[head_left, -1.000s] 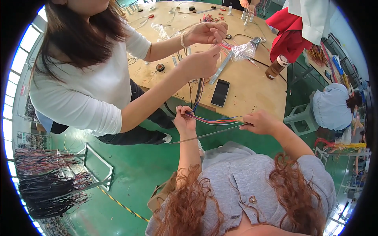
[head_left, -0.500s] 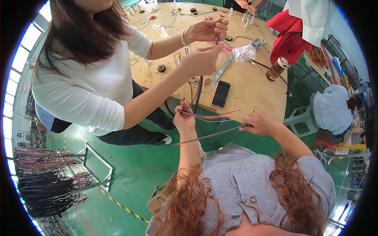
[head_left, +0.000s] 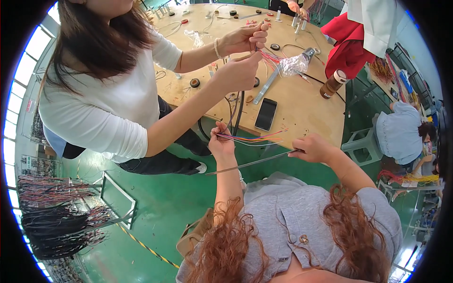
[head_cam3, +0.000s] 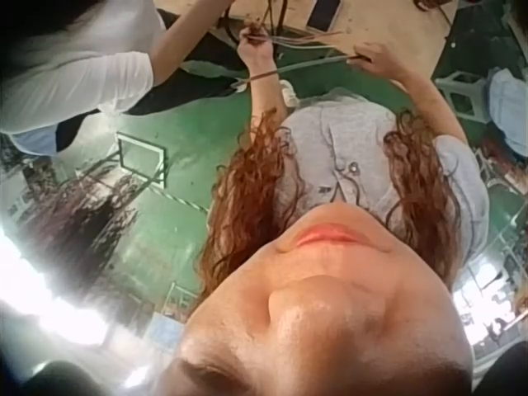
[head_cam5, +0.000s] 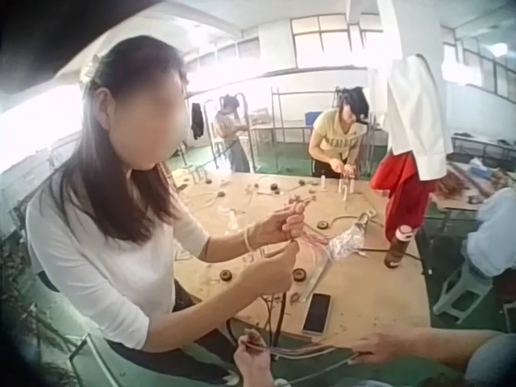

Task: Measuring and wrapping electrical wire bundles with black adhesive tape at a factory workbench.

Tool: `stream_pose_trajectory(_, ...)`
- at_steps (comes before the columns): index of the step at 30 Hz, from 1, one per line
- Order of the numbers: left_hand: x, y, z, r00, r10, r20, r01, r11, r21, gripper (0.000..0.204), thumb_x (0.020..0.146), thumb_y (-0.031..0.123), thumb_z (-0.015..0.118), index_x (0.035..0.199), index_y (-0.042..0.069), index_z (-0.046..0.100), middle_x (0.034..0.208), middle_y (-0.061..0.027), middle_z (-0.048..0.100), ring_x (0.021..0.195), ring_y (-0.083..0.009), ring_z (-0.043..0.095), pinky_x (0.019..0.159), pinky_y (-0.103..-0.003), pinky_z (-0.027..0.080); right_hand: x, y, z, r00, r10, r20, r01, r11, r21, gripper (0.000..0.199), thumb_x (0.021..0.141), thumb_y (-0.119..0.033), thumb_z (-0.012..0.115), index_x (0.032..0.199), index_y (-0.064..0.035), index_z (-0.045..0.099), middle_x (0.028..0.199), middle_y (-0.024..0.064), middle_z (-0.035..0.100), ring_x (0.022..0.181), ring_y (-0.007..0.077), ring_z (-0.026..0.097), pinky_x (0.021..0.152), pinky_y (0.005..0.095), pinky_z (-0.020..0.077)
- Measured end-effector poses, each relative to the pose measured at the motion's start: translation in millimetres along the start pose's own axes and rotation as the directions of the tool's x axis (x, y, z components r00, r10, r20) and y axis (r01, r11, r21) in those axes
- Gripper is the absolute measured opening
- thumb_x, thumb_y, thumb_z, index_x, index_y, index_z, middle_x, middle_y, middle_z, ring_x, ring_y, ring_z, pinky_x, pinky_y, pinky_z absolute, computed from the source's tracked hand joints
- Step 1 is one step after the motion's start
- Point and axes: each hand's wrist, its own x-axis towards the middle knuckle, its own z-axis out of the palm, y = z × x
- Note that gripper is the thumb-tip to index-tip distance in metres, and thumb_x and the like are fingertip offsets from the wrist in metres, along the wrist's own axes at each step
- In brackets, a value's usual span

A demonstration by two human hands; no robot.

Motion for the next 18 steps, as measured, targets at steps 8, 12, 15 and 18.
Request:
stream_pose_trajectory(8,2.1,-0.8,0.2,1.0,0.001,-0.016,-0.001,1.0,0.004,0.027,0.09,0.009,0.036,0.07,-0.005,0.046,0.074,-0.0138,0.056,0.089,-0.0255,0.057,0.086,-0.037,0.048,0.3,-0.7,-1.1,1.0,-0.007,-0.025,0.007,1.0,0.005,0.031,0.076,-0.029,0.063,0.065,-0.0069,0.044,0.054,0.0073,0.049,0.049,0.0287,0.051,0.045,0.037,0.0388)
stream_pose_trajectory(12,2.4,-2.6,1.7,1.0,-0.009,0.002,0.009,1.0,-0.01,0.028,0.091,0.01,0.035,0.07,-0.005,0.047,0.075,-0.0138,0.056,0.09,-0.0254,0.057,0.087,-0.037,0.048,0.1,0.2,-1.1,1.0,-0.009,-0.001,0.009,1.0,-0.003,0.033,0.079,-0.035,0.057,0.067,-0.0076,0.044,0.056,0.0081,0.05,0.05,0.0293,0.053,0.046,0.0379,0.0407)
stream_pose_trajectory(15,2.7,-3.4,2.8,0.999,0.007,-0.031,-0.007,1.0,-0.012,0.029,0.091,0.011,0.034,0.07,-0.005,0.047,0.075,-0.0137,0.056,0.09,-0.0253,0.057,0.087,-0.038,0.048,0.5,-1.9,-2.4,1.0,-0.013,0.003,0.013,1.0,0.001,0.033,0.079,-0.035,0.057,0.067,-0.0075,0.044,0.056,0.0081,0.05,0.05,0.0294,0.053,0.046,0.038,0.0409)
stream_pose_trajectory(18,0.2,-4.8,5.2,0.999,0.009,-0.038,-0.01,1.0,-0.007,0.03,0.092,0.012,0.033,0.071,-0.005,0.046,0.075,-0.0136,0.056,0.09,-0.0254,0.057,0.087,-0.038,0.047,-0.4,-3.3,-2.5,1.0,-0.02,-0.001,0.02,1.0,-0.002,0.032,0.079,-0.034,0.058,0.067,-0.0075,0.044,0.056,0.008,0.051,0.05,0.0293,0.053,0.046,0.038,0.0411)
